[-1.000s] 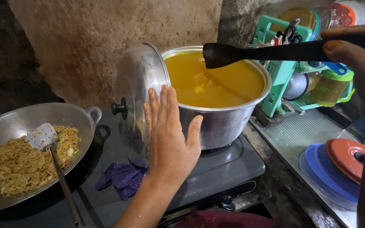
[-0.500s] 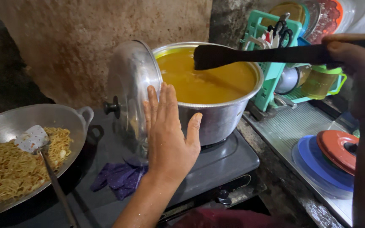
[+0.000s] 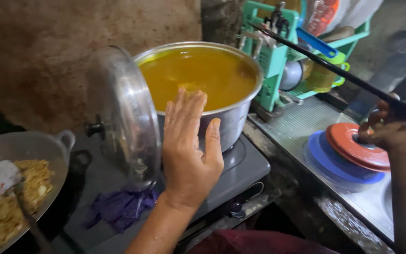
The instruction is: The person washes several plastic containers and lids in a kitchen sink using a sponge and running water, then rinses them and sets them aside. Afterwards, the person stirs a yellow liquid in a pot on a portable stove with a spatula and covers the pot.
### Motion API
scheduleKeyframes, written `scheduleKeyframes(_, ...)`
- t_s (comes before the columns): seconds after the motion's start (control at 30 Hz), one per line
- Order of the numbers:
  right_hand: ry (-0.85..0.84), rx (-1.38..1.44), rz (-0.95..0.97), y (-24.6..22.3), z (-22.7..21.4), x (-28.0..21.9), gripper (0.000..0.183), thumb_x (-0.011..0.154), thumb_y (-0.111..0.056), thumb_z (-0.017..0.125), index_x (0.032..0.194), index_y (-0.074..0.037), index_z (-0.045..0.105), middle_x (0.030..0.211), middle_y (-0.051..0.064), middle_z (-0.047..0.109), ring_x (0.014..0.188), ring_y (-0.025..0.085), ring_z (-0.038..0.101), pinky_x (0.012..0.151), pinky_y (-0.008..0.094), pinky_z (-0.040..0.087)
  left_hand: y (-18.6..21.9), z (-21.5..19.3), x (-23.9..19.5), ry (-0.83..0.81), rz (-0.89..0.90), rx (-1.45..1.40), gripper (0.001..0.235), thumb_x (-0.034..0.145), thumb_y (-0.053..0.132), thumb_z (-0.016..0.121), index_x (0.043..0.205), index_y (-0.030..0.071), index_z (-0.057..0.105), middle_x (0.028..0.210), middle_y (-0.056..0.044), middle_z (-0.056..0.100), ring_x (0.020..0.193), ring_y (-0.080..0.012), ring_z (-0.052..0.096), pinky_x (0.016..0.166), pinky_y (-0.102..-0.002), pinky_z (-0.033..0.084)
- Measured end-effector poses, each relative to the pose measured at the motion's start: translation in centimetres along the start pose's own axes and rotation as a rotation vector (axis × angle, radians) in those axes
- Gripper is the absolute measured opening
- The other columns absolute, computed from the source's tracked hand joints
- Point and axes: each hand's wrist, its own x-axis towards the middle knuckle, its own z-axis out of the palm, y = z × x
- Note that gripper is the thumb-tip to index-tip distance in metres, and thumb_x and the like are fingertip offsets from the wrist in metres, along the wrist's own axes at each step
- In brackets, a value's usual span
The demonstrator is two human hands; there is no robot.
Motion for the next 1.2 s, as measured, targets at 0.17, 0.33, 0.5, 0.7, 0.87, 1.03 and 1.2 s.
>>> scheduleKeyframes(0.17,0.225,0.011,-0.058,-0.2,-6.2,-1.4,0.032,0.095,-0.044,0.056,0.101,-0.015,0.069,0.089,0.004,0.069,0.072,0.013,0.053,0.072,0.036,0.038,0.6,1.4,0.0,-0.024,0.021,-0.112,0.034,0.098,0.007,0.063,0.131,-0.005,0.062,0.134,-0.023,0.066,0.137,-0.0423,0.058,0.122,-0.052,0.041)
scheduleKeyframes(0.33,0.359,0.010,-0.098,-0.1,-10.1,-3.5,0.033,0.095,-0.041,0.053,0.103,-0.013,0.068,0.090,0.008,0.070,0.071,0.014,0.053,0.071,0.036,0.039,0.9,3.0,-0.5,-0.085,-0.034,-0.239,0.023,0.097,0.007,0.066,0.118,-0.002,0.068,0.119,-0.021,0.072,0.116,-0.0383,0.068,0.103,-0.043,0.054)
scheduleKeyframes(0.5,0.453,-0.005,-0.130,1.1,-11.2,-4.8,0.035,0.096,-0.039,0.050,0.106,-0.010,0.066,0.091,0.012,0.071,0.070,0.015,0.053,0.069,0.035,0.040,0.4,4.8,-1.5,-0.241,-0.171,-0.323,0.020,0.093,0.009,0.068,0.110,-0.001,0.071,0.104,-0.019,0.074,0.096,-0.0363,0.071,0.084,-0.041,0.057)
scheduleKeyframes(0.7,0.430,-0.047,-0.107,1.2,-13.4,-4.6,0.043,0.097,-0.039,0.046,0.109,-0.004,0.068,0.092,0.013,0.072,0.069,0.015,0.052,0.068,0.033,0.040,0.2,5.7,-2.6,-0.325,-0.201,-0.308,0.017,0.091,0.009,0.069,0.105,0.000,0.072,0.100,-0.017,0.075,0.093,-0.0363,0.073,0.082,-0.041,0.056)
scheduleKeyframes(0.87,0.180,-0.007,-0.129,-0.6,-11.9,-4.6,0.035,0.105,-0.046,0.051,0.112,-0.015,0.066,0.089,0.003,0.067,0.072,0.014,0.053,0.072,0.041,0.038,0.3,5.1,-1.6,-0.227,-0.118,-0.287,0.016,0.093,0.007,0.068,0.107,0.000,0.072,0.102,-0.018,0.074,0.095,-0.0369,0.071,0.084,-0.041,0.056)
scheduleKeyframes(1.03,-0.063,0.248,-0.089,-0.3,-1.5,-9.4,0.043,0.101,-0.047,0.054,0.110,-0.008,0.067,0.090,0.008,0.071,0.078,0.018,0.059,0.078,0.044,0.044,0.5,4.0,-0.2,-0.102,-0.061,-0.274,0.016,0.095,0.005,0.067,0.109,-0.001,0.070,0.106,-0.018,0.074,0.101,-0.0351,0.072,0.091,-0.040,0.057)
scheduleKeyframes(1.2,-0.267,0.264,0.003,3.9,10.2,-17.8,0.043,0.103,-0.036,0.057,0.123,0.001,0.063,0.113,0.018,0.073,0.102,0.023,0.060,0.096,0.044,0.045,0.2,4.4,0.8,-0.150,-0.358,-0.417,0.024,0.095,0.016,0.070,0.112,-0.002,0.072,0.100,-0.015,0.079,0.093,-0.0174,0.076,0.087,-0.031,0.059)
